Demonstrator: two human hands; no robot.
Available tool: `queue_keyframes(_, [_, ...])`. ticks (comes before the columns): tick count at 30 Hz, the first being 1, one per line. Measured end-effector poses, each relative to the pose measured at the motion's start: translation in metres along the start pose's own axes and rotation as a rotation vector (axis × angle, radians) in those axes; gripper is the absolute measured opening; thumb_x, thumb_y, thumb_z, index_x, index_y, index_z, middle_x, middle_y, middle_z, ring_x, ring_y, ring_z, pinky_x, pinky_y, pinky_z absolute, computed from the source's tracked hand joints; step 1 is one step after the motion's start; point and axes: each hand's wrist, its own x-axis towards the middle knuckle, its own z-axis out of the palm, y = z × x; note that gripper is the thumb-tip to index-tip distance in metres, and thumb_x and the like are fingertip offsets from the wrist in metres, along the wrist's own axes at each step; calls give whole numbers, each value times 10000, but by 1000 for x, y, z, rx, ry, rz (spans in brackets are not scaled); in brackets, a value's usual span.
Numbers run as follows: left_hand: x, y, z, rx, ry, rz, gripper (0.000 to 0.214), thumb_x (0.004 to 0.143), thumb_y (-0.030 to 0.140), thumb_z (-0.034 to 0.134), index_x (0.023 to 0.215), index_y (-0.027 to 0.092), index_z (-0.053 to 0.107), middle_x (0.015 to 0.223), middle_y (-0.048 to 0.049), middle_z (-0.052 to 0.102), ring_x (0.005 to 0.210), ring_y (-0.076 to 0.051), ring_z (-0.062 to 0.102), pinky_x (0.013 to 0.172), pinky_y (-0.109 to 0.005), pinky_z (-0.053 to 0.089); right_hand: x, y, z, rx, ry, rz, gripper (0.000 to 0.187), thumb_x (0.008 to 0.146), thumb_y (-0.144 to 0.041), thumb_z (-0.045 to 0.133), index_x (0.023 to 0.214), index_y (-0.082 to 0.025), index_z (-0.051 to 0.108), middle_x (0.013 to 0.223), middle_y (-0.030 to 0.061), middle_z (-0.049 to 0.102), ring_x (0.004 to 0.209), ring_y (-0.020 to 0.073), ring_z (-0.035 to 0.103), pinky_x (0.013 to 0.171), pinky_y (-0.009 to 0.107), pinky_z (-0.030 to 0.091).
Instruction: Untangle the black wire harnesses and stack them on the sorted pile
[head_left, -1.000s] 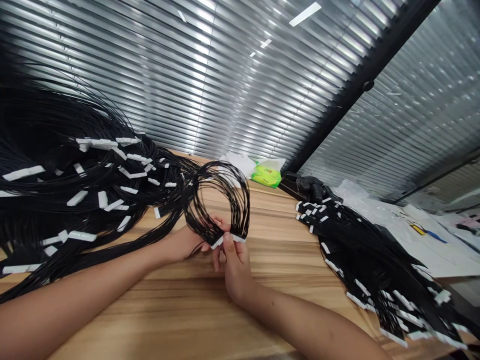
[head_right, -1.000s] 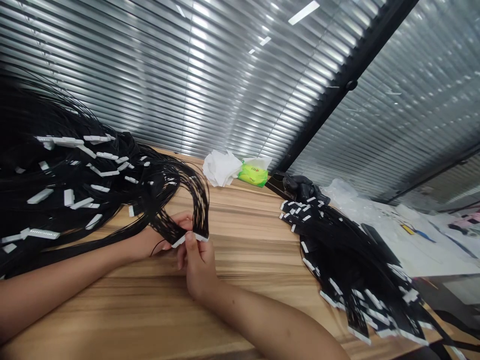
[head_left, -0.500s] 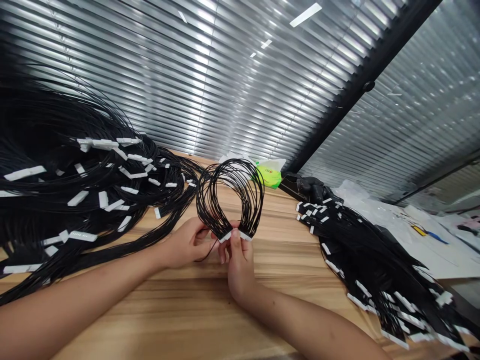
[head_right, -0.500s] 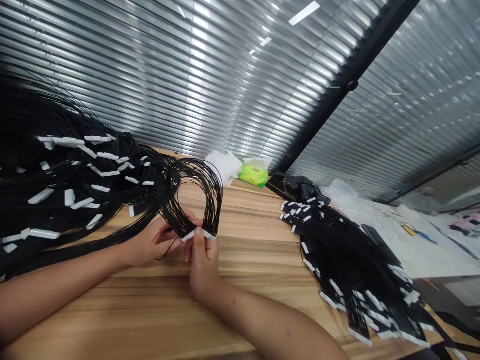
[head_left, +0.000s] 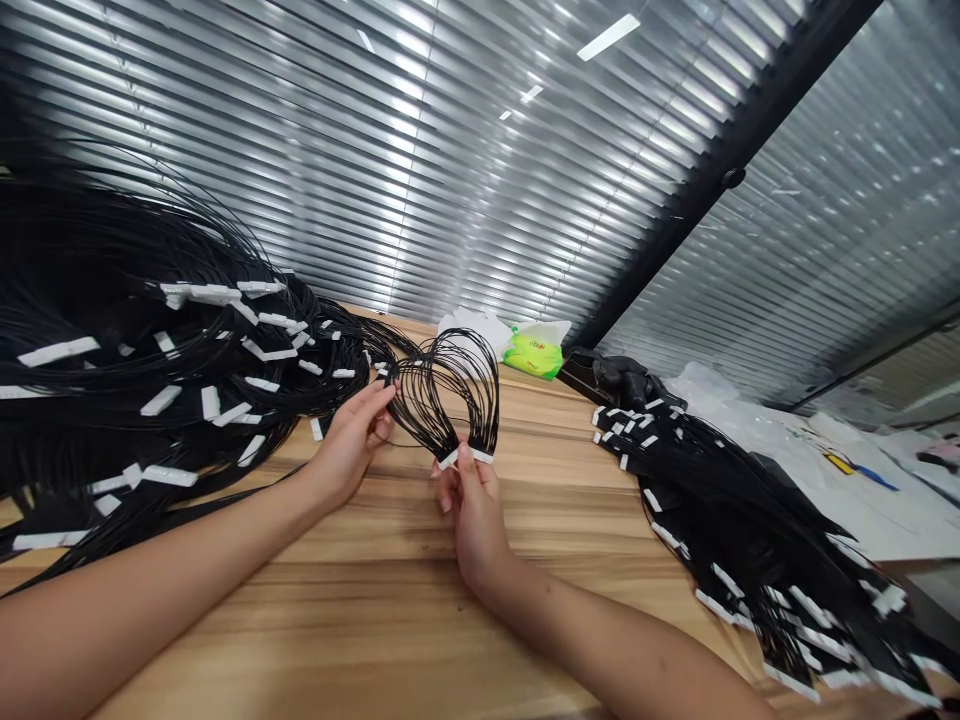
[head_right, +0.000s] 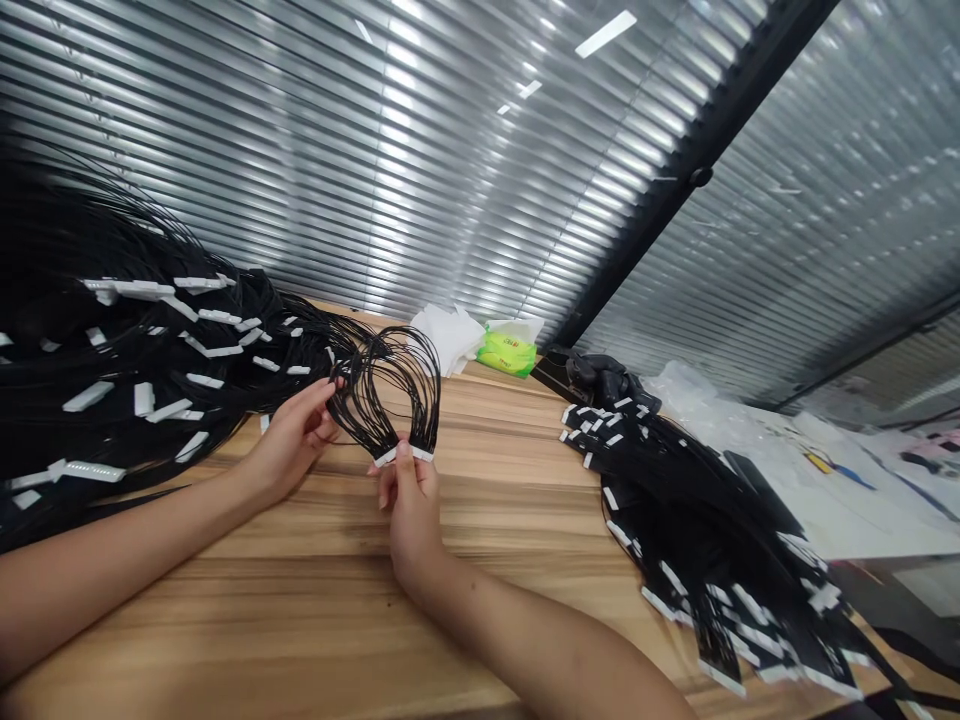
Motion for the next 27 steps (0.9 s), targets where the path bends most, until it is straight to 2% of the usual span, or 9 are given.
queue_keyframes(4, [6,-2,-3,-46,59,41,425,627,389,815,968,177,678,614,68,458,454,-28,287,390,-155,208,2,1,0,-8,-26,20,444,748,-616,633,839,-187,565,601,-24,622,409,80,360,457,246,293])
queue_keyframes(9, [8,-7,-8,-55,163,102,514,690,369,763,1153,230,586,729,44,574,536,-63,429,506,-180,360,2,1,0,19,-13,23,430,738,-588,659,849,-182,573,598,-30,621,405,76,351,451,241,273])
queue_keyframes(14, [6,-6,-6,131,151,247,411,704,303,746,1071,223,579,832,20,596,643,-90,485,590,-193,406,3,1,1,33,6,21,422,731,-560,679,880,-179,574,613,-29,630,427,77,365,472,237,283])
queue_keyframes(17, [6,-7,-5,203,158,283,316,773,333,680,1043,210,574,870,-4,605,673,-107,496,636,-214,417,3,1,1,31,7,17,428,722,-563,682,880,-180,572,619,-25,633,434,79,364,473,238,279])
queue_keyframes(22, [6,-11,-9,343,237,339,194,858,350,564,995,217,596,872,-1,572,745,-135,498,713,-241,402,4,3,0,30,9,7,426,718,-554,690,890,-177,589,634,-28,630,441,76,363,475,237,275])
queue_keyframes(24, [3,-10,-10,478,200,432,139,861,320,565,949,219,602,873,2,565,779,-145,500,746,-255,400,4,3,-1,21,10,3,434,727,-567,674,903,-178,600,635,-29,628,438,78,366,471,239,277])
queue_keyframes(27, [-5,-7,-9,733,-7,590,67,867,274,588,857,220,628,849,5,581,801,-155,510,776,-280,402,4,4,-1,23,22,5,432,735,-579,659,902,-184,603,638,-29,627,442,82,384,472,240,295])
